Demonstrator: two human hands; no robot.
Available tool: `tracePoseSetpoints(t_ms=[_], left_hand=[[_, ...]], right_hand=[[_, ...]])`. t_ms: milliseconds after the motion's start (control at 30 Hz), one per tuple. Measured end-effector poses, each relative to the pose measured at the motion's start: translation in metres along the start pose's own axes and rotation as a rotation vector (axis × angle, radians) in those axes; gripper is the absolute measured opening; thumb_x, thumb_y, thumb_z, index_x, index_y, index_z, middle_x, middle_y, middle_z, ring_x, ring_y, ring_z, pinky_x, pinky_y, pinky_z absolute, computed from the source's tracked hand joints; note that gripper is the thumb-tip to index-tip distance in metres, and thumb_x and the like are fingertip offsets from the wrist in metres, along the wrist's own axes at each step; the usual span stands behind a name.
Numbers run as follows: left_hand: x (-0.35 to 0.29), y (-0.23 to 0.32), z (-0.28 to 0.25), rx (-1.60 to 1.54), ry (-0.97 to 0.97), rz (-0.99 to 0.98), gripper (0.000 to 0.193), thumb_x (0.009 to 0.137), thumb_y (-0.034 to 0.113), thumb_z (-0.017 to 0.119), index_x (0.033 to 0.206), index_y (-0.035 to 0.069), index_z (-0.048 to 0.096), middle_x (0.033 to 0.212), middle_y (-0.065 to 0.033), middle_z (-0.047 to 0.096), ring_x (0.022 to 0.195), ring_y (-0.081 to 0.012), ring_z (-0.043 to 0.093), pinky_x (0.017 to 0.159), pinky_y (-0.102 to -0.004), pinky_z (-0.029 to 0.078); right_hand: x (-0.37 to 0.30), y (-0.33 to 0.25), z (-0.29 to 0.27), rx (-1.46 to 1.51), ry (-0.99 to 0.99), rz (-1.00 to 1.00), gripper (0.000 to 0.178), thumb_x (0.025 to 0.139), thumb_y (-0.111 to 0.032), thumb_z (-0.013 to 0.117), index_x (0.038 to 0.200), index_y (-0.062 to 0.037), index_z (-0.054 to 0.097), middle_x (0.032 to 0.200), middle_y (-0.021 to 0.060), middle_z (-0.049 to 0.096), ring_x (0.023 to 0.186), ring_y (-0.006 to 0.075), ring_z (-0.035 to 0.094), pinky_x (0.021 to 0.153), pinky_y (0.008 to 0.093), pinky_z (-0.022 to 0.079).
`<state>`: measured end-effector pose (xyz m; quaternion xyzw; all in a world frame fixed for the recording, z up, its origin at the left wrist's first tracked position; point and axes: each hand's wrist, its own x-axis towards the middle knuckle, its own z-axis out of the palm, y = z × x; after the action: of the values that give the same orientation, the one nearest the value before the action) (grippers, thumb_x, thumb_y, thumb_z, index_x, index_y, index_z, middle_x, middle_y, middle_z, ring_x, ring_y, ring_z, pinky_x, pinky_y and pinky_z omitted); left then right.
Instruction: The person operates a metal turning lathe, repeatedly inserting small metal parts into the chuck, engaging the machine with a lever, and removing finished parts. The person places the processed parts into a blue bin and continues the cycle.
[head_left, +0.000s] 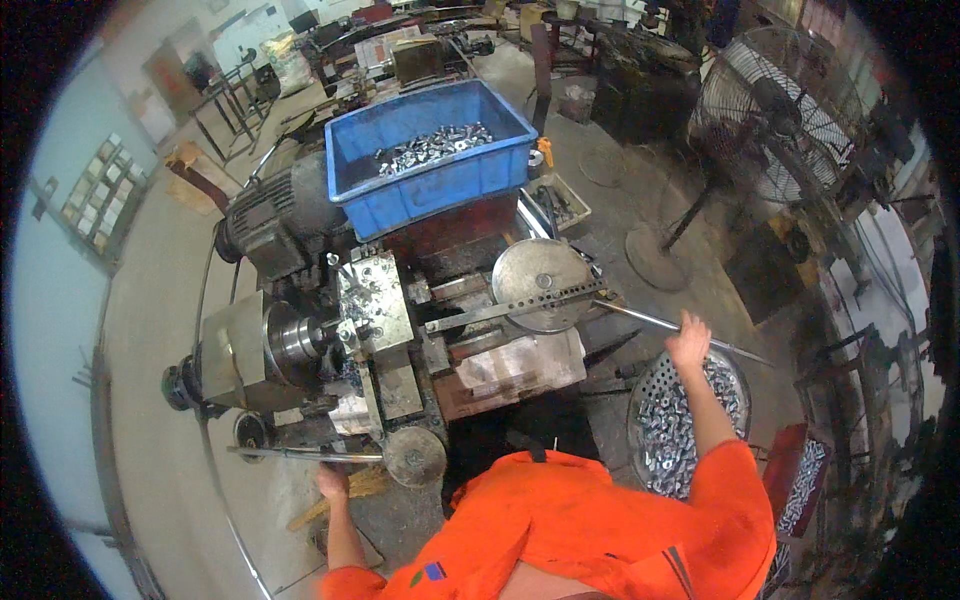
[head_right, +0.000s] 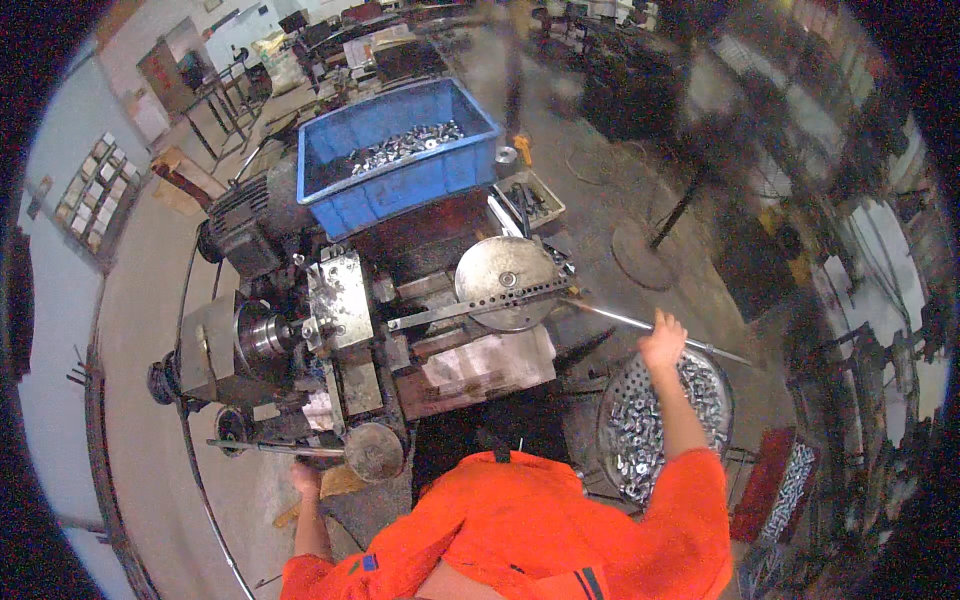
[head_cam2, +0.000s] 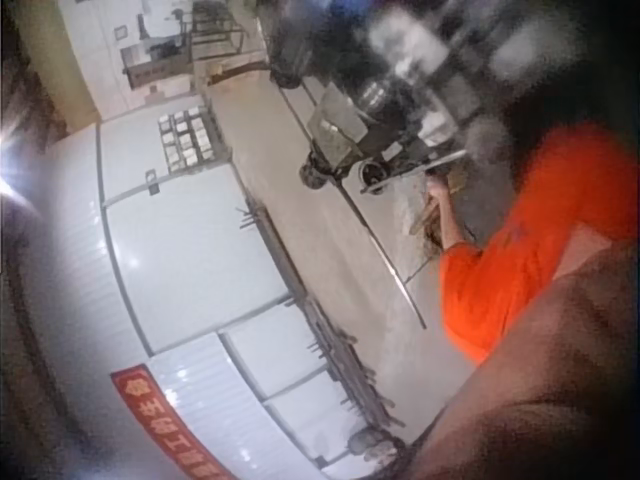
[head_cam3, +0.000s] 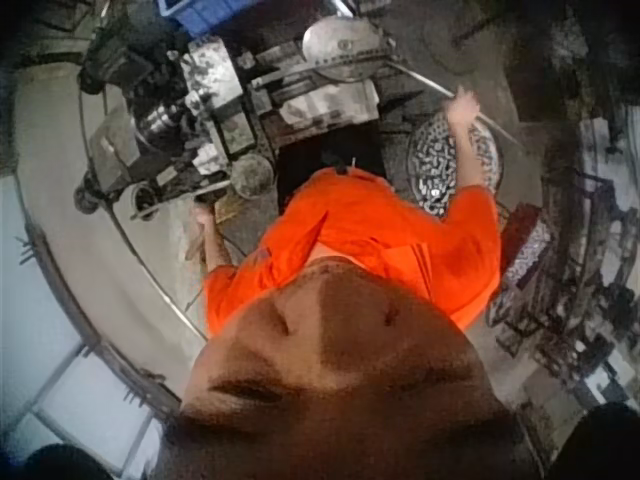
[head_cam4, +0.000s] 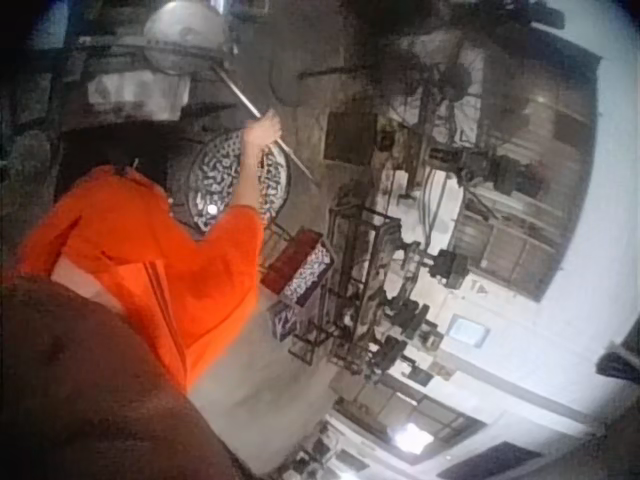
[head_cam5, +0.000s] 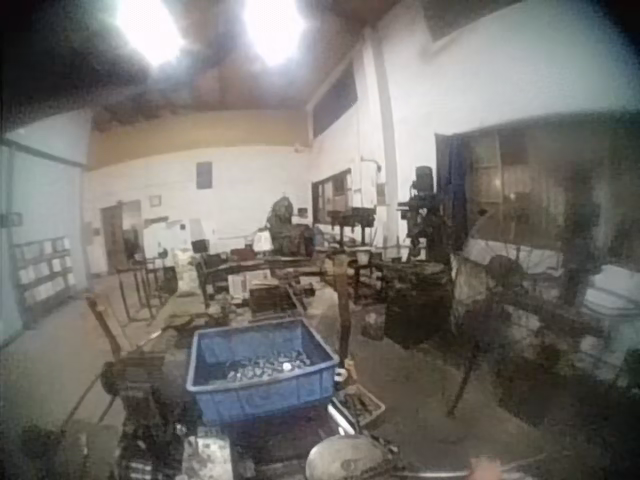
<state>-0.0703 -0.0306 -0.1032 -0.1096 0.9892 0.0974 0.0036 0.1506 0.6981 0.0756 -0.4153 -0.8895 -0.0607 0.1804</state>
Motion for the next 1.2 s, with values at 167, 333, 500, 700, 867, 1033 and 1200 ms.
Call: tracePoseSetpoints(t_ms=[167, 333, 500, 700, 867, 1033, 1200], left_hand=[[-0.012, -0.004, -0.028, -0.686, -0.454, -0.156, 0.037, 0.08, 0.027, 0.057, 0.101, -0.003, 0.049, 0.078, -0.0187, 0.06, 0.072, -0.0329, 0.061, 0.063, -0.0489, 0.049], [0.037, -0.149, -0.074, -0.334, -0.23, -0.058, 0.034, 0.072, 0.025, 0.065, 0.096, 0.001, 0.062, 0.072, -0.0175, 0.062, 0.069, -0.0313, 0.062, 0.062, -0.0375, 0.049], [0.036, -0.103, -0.252, -0.513, 0.128, 0.038, 0.031, 0.082, 0.012, 0.056, 0.11, -0.002, 0.056, 0.073, -0.0126, 0.06, 0.056, -0.0152, 0.058, 0.051, -0.0293, 0.047], [-0.038, -0.197, -0.285, -0.162, 0.242, -0.413, 0.034, 0.087, 0.032, 0.048, 0.101, 0.004, 0.06, 0.076, -0.0137, 0.063, 0.067, -0.0262, 0.061, 0.063, -0.0376, 0.047], [-0.102, -0.097, -0.238, -0.072, 0.278, -0.589, 0.053, 0.081, 0.052, 0.048, 0.102, 0.004, 0.059, 0.095, -0.0198, 0.062, 0.093, -0.0379, 0.058, 0.078, -0.0462, 0.045], [-0.104, -0.084, -0.227, -0.038, 0.206, -0.443, 0.046, 0.072, 0.039, 0.061, 0.099, 0.002, 0.058, 0.084, -0.0219, 0.061, 0.084, -0.0372, 0.059, 0.072, -0.0448, 0.046], [-0.054, -0.063, -0.275, 0.033, -0.075, -0.145, 0.037, 0.071, 0.034, 0.063, 0.084, -0.001, 0.058, 0.079, -0.0197, 0.062, 0.078, -0.0357, 0.06, 0.068, -0.0425, 0.047]], right_hand=[[-0.009, -0.052, -0.011, 0.4, 0.017, -0.228, 0.062, 0.057, -0.018, 0.063, 0.118, -0.0065, 0.053, 0.117, 0.0192, 0.052, 0.109, 0.0308, 0.05, 0.096, 0.0404, 0.036], [0.034, -0.196, -0.066, 0.962, -0.342, -0.472, 0.055, 0.057, -0.011, 0.064, 0.111, -0.0029, 0.058, 0.104, 0.0162, 0.062, 0.1, 0.0286, 0.058, 0.089, 0.0335, 0.043], [0.024, -0.362, -0.139, 1.003, -0.435, -0.967, 0.045, 0.058, -0.015, 0.061, 0.103, -0.0091, 0.063, 0.092, 0.016, 0.062, 0.087, 0.0319, 0.059, 0.08, 0.0363, 0.046], [-0.028, -0.517, -0.144, 0.731, -0.454, -1.323, 0.029, 0.057, -0.02, 0.059, 0.081, -0.0076, 0.068, 0.089, 0.016, 0.063, 0.087, 0.0329, 0.058, 0.08, 0.0386, 0.047], [-0.05, -0.551, -0.124, 0.618, -0.311, -1.337, 0.02, 0.053, -0.017, 0.055, 0.065, -0.0067, 0.067, 0.072, 0.0193, 0.062, 0.073, 0.0363, 0.061, 0.072, 0.0394, 0.05], [-0.053, -0.55, -0.127, 0.386, -0.351, -1.42, 0.029, 0.058, -0.022, 0.061, 0.076, -0.0002, 0.067, 0.084, 0.0179, 0.064, 0.09, 0.0351, 0.056, 0.079, 0.0402, 0.047], [-0.048, -0.529, -0.148, 0.222, -0.164, -1.466, 0.03, 0.063, -0.026, 0.06, 0.08, -0.0026, 0.068, 0.094, 0.0143, 0.06, 0.09, 0.0271, 0.053, 0.079, 0.0375, 0.042]])
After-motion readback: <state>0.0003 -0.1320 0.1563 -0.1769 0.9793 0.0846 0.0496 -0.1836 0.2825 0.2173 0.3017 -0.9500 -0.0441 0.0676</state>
